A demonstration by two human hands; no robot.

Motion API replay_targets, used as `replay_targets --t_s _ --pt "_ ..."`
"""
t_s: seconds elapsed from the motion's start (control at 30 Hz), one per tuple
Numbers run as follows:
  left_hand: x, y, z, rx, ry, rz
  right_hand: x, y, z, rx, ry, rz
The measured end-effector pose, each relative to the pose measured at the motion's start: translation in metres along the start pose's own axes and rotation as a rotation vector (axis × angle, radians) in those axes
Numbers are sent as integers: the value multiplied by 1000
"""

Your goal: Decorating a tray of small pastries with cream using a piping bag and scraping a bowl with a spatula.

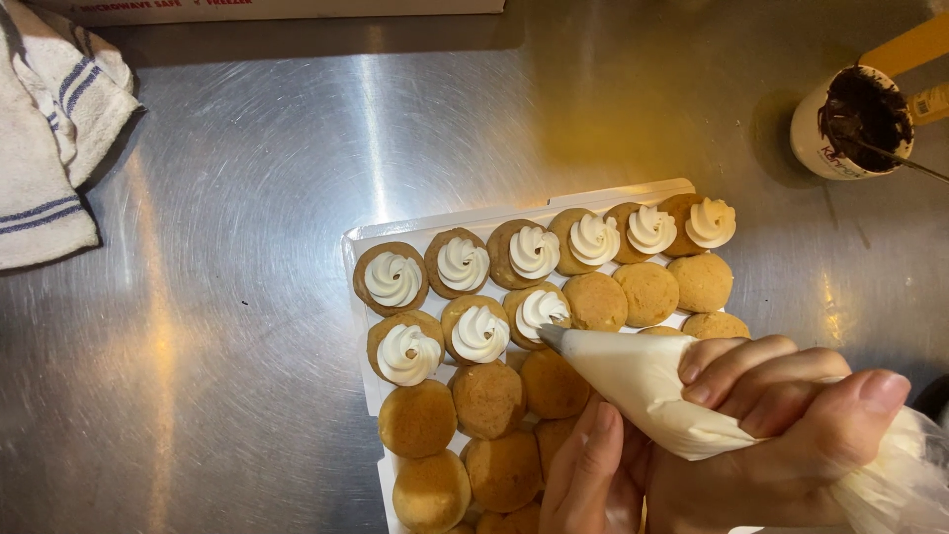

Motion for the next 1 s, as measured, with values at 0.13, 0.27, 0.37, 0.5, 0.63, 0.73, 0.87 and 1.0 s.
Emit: replay_targets --t_s 0.13,0.27,0.37,0.5,0.63,0.73,0.87,1.0 --pt "3 -7 -13 -261 -5 -63 -2 0 -3 14 39 21" --pt "9 -5 -16 -333 -71 -54 -1 1 -4 -27 -54 -29" --pt "8 -7 -11 -371 -54 -31 -3 3 -6 -43 -38 -5" --pt "7 -8 -9 -429 -30 5 -6 7 -9 -64 -14 32" --pt "11 -2 -13 -368 4 4 -6 9 -9 -59 -26 23" --pt "14 3 -17 -322 27 3 -6 11 -9 -53 -34 16" --pt "18 9 -20 -260 58 1 -7 15 -8 -46 -44 7" --pt "23 14 -22 -213 82 -4 -10 16 0 -42 -53 -1"
Point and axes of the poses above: each hand's wrist, its own y-axis towards the middle knuckle, its own z-axis out of the palm, x = y × z, the point moved 7 cm from there along y, towards the middle knuckle, and after that the axes turned 2 degrees about x, right-handed, at the moved point
